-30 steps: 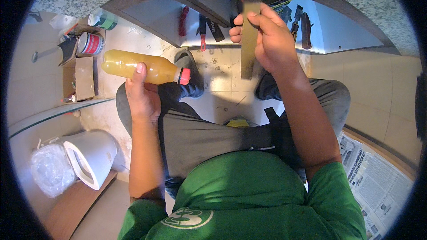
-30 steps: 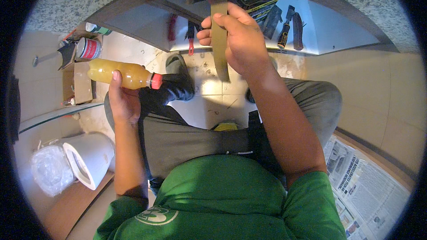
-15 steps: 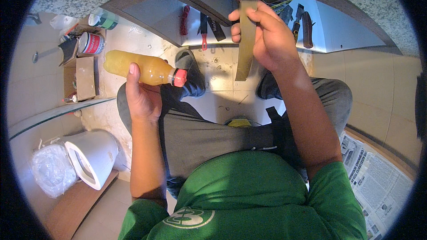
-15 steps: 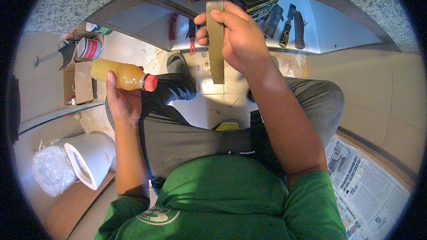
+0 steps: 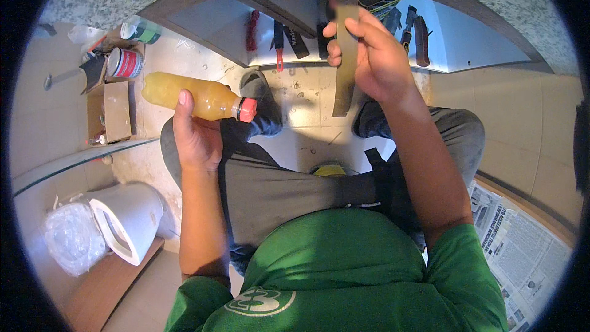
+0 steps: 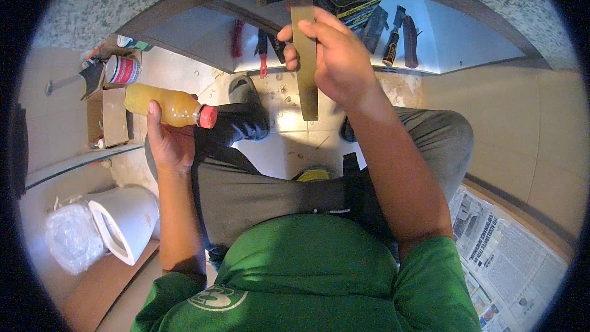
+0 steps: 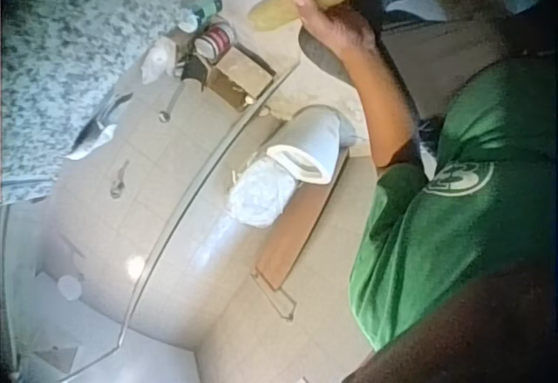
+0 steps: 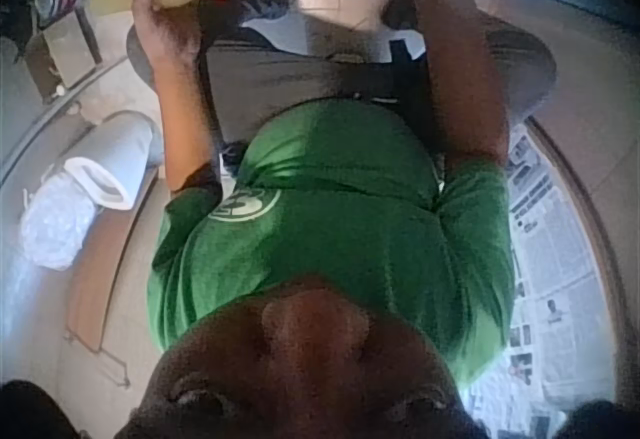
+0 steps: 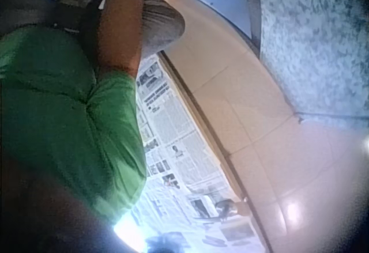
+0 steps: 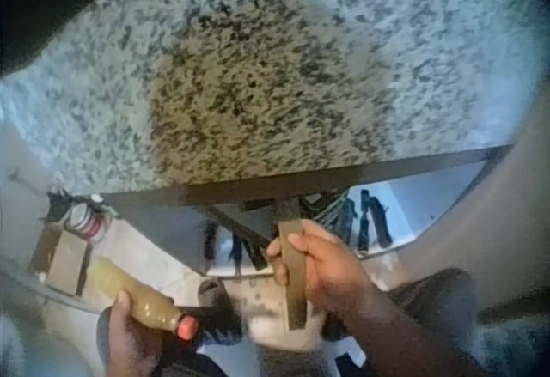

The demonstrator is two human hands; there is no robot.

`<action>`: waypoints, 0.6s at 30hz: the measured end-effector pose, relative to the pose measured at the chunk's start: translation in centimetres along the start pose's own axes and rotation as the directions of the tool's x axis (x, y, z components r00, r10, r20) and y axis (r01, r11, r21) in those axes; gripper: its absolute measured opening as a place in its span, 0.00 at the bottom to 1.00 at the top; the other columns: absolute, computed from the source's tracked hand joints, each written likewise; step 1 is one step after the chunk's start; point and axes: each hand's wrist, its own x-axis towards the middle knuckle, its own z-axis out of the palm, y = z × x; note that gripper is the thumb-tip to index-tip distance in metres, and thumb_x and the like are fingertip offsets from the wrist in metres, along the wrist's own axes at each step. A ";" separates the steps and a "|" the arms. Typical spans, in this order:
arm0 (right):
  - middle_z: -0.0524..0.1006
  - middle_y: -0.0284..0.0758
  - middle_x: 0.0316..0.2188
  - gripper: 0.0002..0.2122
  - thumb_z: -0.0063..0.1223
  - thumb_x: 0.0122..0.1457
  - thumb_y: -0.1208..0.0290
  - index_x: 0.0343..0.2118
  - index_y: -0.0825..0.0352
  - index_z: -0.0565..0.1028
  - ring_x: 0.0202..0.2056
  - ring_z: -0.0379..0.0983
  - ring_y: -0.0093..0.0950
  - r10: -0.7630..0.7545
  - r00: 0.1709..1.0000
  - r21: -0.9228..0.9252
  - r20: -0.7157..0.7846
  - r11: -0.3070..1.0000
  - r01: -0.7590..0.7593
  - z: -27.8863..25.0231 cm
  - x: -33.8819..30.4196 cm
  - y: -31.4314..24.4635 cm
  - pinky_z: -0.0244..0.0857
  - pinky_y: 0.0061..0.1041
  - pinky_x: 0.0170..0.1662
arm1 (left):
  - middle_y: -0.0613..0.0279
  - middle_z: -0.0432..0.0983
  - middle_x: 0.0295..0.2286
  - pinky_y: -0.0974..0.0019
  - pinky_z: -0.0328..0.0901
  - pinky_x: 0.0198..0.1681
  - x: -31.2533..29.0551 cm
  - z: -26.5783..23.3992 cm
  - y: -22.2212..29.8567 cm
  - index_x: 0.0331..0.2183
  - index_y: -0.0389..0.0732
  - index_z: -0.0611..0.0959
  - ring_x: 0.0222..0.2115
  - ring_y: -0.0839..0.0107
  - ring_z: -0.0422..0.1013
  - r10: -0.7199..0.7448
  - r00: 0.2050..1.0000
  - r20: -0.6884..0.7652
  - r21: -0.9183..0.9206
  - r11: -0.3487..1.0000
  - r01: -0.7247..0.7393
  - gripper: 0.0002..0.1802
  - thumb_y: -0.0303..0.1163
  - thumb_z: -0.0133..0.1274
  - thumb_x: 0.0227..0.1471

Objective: The person sits on the floor and applies a yellow liquid from a plastic bottle onto a flat rectangular object. The person repeatedly pours the liquid and rubs it into the surface of the object.

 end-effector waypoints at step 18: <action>0.75 0.43 0.37 0.10 0.39 0.66 0.71 0.46 0.69 0.66 0.32 0.70 0.33 -0.052 0.999 0.108 0.000 0.993 0.051 -1.2 0.7 -0.9 0.66 0.34 0.38 | 0.53 0.78 0.40 0.55 0.69 0.49 0.1 -0.1 -0.1 0.48 0.40 0.72 0.43 0.57 0.75 -0.001 1.000 0.012 0.038 0.999 0.001 0.30 0.54 0.55 0.56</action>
